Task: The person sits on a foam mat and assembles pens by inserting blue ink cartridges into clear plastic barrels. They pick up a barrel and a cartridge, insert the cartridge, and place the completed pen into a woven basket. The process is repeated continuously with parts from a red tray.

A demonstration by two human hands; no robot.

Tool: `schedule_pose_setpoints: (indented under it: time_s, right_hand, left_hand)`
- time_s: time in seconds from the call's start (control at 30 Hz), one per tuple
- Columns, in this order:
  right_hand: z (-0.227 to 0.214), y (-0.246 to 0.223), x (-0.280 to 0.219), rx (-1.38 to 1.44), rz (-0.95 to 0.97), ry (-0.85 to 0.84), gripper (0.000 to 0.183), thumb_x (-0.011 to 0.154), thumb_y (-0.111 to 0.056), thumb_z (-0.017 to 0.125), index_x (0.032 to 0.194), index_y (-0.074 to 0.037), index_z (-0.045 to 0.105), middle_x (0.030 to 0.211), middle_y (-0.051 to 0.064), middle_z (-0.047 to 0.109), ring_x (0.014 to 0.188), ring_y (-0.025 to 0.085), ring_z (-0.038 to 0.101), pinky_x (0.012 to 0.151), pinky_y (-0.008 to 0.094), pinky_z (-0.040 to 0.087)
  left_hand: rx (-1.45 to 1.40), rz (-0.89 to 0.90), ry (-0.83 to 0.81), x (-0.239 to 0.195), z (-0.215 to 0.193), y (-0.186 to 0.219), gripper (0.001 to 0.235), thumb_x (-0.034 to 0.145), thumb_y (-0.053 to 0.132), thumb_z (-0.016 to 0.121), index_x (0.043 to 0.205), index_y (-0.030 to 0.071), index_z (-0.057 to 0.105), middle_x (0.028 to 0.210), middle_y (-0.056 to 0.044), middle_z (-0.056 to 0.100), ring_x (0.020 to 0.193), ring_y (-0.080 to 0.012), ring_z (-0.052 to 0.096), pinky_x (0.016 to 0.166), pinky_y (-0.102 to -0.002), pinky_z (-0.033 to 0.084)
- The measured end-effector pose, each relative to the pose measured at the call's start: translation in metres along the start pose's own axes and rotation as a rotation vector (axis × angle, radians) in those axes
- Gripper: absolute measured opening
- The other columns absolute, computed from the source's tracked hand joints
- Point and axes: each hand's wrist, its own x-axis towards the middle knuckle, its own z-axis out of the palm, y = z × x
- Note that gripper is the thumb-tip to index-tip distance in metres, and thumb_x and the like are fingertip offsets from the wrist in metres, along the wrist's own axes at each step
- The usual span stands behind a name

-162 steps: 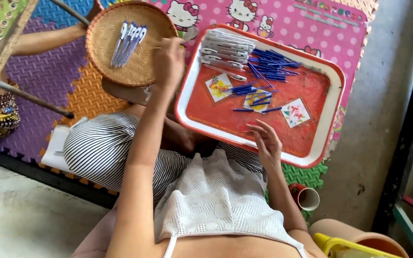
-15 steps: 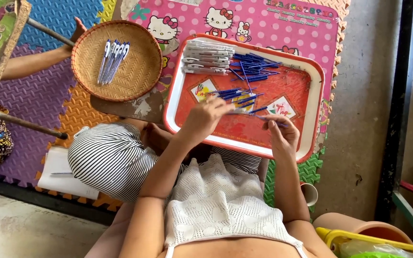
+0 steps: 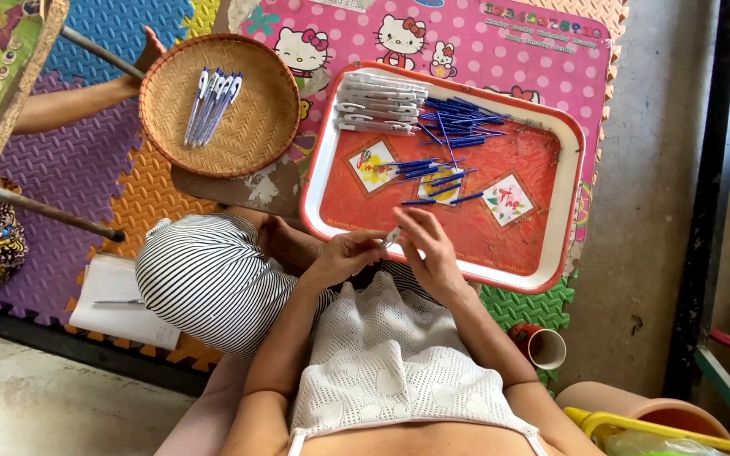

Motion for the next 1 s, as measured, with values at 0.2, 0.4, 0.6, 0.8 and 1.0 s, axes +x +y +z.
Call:
schedule_pose_setpoints:
  time_s: [0.2, 0.4, 0.6, 0.8, 1.0]
  right_hand:
    - [0.009, 0.009, -0.010, 0.046, 0.026, -0.107, 0.064, 0.108, 0.000, 0.052, 0.168, 0.000, 0.031, 0.154, 0.024, 0.047, 0.127, 0.030, 0.060, 0.106, 0.046, 0.049]
    - [-0.010, 0.009, -0.024, 0.331, 0.173, -0.146, 0.022, 0.099, 0.002, 0.066, 0.119, 0.002, 0.074, 0.103, 0.013, 0.070, 0.090, 0.023, 0.071, 0.084, 0.038, 0.058]
    - [0.016, -0.086, 0.025, 0.437, 0.101, -1.084, 0.052, 0.111, -0.042, 0.052, 0.132, 0.003, 0.067, 0.118, 0.036, 0.070, 0.106, 0.055, 0.071, 0.086, 0.061, 0.059]
    - [0.031, -0.076, 0.018, 0.185, 0.117, -1.538, 0.066, 0.106, -0.059, 0.034, 0.138, -0.011, 0.065, 0.121, 0.021, 0.068, 0.105, 0.044, 0.069, 0.087, 0.053, 0.051]
    - [0.022, -0.102, 0.037, 0.330, -0.120, -1.591, 0.043, 0.111, -0.042, 0.047, 0.096, -0.003, 0.055, 0.094, 0.019, 0.059, 0.072, 0.045, 0.061, 0.064, 0.053, 0.044]
  left_hand:
    - [-0.193, 0.015, 0.081, 0.002, -0.007, -0.005, 0.040, 0.100, -0.009, 0.067, 0.140, -0.008, 0.063, 0.099, -0.021, 0.079, 0.086, -0.0167, 0.076, 0.076, -0.031, 0.068]
    - [-0.260, 0.022, 0.091, 0.001, -0.006, -0.012, 0.038, 0.101, -0.008, 0.066, 0.138, -0.008, 0.063, 0.093, -0.023, 0.077, 0.085, -0.0225, 0.077, 0.075, -0.036, 0.069]
    - [-0.050, 0.057, 0.245, 0.001, -0.002, 0.025, 0.035, 0.102, 0.000, 0.069, 0.137, -0.001, 0.067, 0.093, -0.020, 0.079, 0.084, -0.0180, 0.075, 0.076, -0.030, 0.067]
    - [0.453, 0.186, 0.313, -0.044, -0.035, 0.156, 0.016, 0.110, 0.027, 0.065, 0.119, 0.019, 0.074, 0.095, 0.001, 0.081, 0.041, 0.0009, 0.033, 0.034, -0.014, 0.028]
    - [0.754, 0.282, 0.440, -0.045, -0.074, 0.238, 0.022, 0.109, 0.025, 0.065, 0.129, 0.016, 0.070, 0.101, -0.002, 0.081, 0.064, -0.0027, 0.064, 0.052, -0.015, 0.052]
